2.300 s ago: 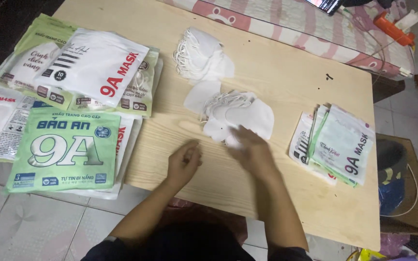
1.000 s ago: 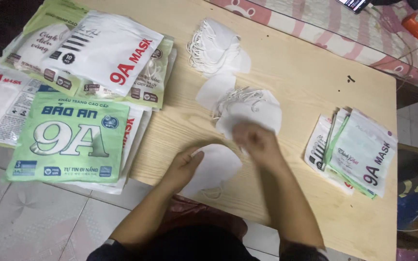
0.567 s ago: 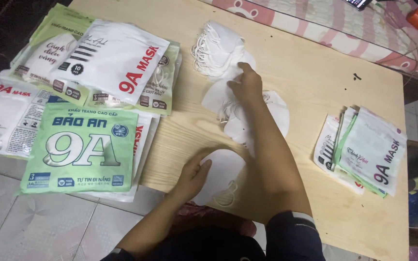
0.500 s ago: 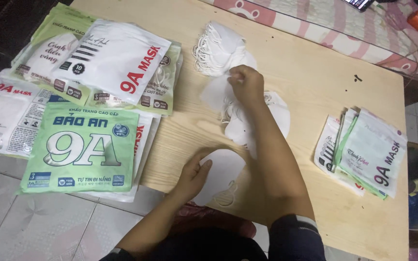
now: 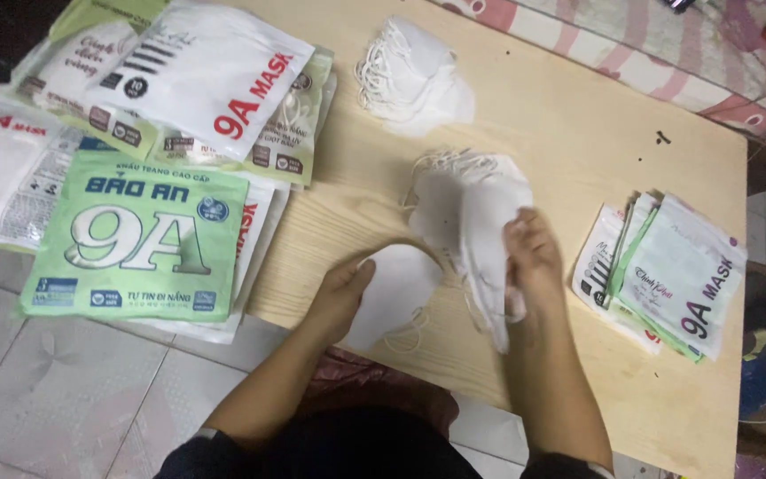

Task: Stacking and organizing individual face masks into neat piles on a work table

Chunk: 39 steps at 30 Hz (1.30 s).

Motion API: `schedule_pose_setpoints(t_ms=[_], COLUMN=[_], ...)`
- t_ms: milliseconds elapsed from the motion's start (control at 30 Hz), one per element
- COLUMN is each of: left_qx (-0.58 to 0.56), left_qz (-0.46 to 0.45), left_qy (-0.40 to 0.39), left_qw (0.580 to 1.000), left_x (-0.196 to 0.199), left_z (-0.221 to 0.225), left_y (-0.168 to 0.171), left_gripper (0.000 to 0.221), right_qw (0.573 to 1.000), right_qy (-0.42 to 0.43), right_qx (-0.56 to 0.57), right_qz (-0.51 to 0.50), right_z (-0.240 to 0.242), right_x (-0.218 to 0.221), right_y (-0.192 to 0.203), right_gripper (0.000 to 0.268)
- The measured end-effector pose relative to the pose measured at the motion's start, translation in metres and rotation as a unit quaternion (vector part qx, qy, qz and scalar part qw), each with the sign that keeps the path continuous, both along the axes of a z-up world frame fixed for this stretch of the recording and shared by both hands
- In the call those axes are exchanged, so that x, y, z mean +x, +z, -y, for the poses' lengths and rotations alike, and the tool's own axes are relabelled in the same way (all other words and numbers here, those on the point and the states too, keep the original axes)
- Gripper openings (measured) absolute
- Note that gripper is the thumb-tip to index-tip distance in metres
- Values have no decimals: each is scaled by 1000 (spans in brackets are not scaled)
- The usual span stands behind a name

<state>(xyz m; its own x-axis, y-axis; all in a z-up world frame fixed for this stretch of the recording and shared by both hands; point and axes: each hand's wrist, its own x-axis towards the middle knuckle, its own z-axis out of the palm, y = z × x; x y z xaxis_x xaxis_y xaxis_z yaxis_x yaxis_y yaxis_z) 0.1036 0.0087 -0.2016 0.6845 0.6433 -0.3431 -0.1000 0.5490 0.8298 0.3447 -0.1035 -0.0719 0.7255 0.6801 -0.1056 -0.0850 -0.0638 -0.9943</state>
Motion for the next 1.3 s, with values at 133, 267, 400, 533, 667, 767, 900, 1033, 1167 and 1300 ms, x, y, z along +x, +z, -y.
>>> schedule_pose_setpoints(t_ms=[133, 267, 400, 533, 667, 767, 900, 1033, 1167, 1300], left_qx=[-28, -18, -19, -11, 29, 15, -28, -4, -7, -18], left_qz=[12, 10, 36, 61, 54, 54, 55, 40, 32, 23], left_qy=[24, -8, -6, -17, -60, -49, -46, -78, -88, -111], left_qw=[999, 1000, 999, 998, 996, 997, 997, 996, 996, 993], left_x=[7, 8, 3, 3, 3, 5, 3, 4, 9, 4], left_z=[3, 11, 15, 17, 18, 20, 17, 15, 13, 13], left_y=[28, -11, -31, -9, 23, 13, 28, 3, 6, 5], left_gripper=[34, 35, 37, 38, 35, 33, 31, 28, 30, 32], right_qw=[990, 991, 992, 995, 997, 983, 974, 933, 927, 951], right_qy=[47, 56, 55, 40, 31, 91, 183, 226, 261, 253], right_qx=[77, -23, -65, -62, -42, 69, 129, 81, 152, 51], right_qz=[-113, -116, -93, -66, -57, -142, -20, 266, 223, 171], right_z=[22, 32, 38, 42, 41, 50, 50, 45, 64, 100], right_x=[-9, -44, -41, -53, -68, -67, -64, -66, -47, -3], right_y=[-88, -59, -78, -73, -52, -50, -43, -23, -24, -69], right_gripper=[13, 8, 10, 9, 17, 33, 36, 46, 38, 36])
